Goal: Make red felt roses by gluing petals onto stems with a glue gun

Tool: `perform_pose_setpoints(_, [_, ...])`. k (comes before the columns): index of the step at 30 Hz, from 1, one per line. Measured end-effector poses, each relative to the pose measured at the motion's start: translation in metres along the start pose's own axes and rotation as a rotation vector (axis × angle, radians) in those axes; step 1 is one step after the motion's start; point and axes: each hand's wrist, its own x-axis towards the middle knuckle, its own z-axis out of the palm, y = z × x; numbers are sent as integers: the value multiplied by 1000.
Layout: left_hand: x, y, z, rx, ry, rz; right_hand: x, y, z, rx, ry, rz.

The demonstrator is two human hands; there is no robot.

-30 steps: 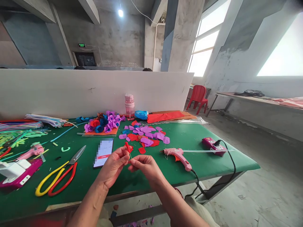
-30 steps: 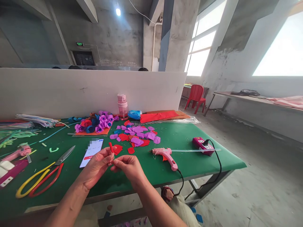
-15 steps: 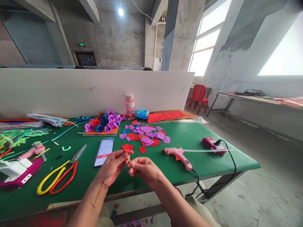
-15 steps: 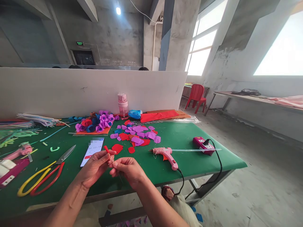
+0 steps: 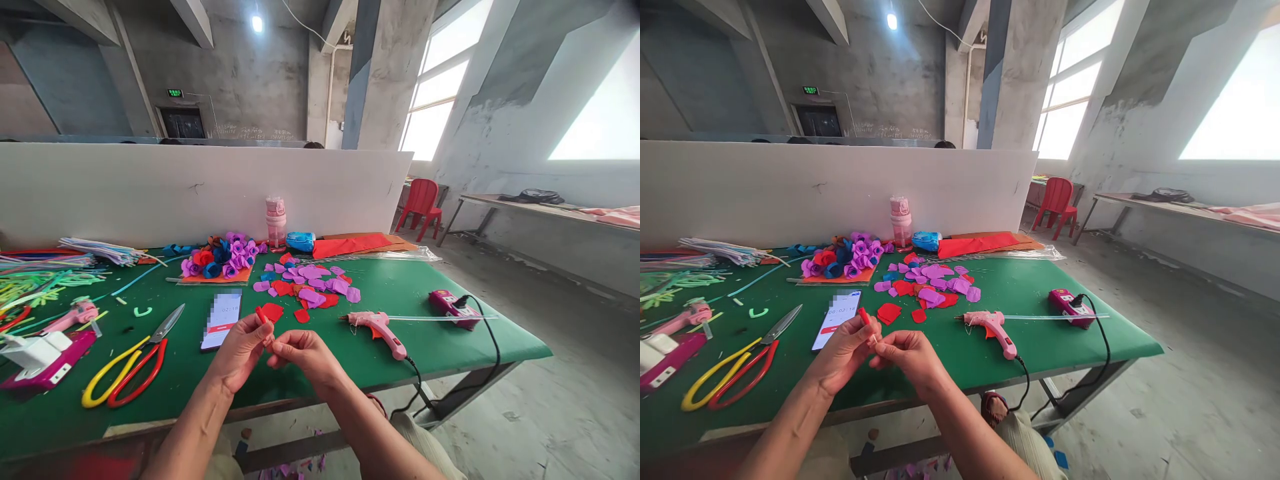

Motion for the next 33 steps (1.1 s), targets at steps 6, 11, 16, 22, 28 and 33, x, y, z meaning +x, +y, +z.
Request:
perform_pose_setpoints(6, [3,5,-4,118,91,10,2,2,-7,114,42,16])
perform_pose_setpoints(11, [5,2,-3,121,161,42,1,1,-7,180,21,56])
perform_pose_setpoints(16, [3,2,2,117,100,38,2,1,-7,247,8,102])
perform_pose_setpoints(22, [0,1,9,51,79,16,4,7,-7,243,-58,125])
perform_pose_setpoints(28, [2,-2,5,-54,105,-12,3,12,-7,198,-54,124])
perform_pose_setpoints(33, [1,-3,4,-95,30,-28,3,11,-4,72,-76,74])
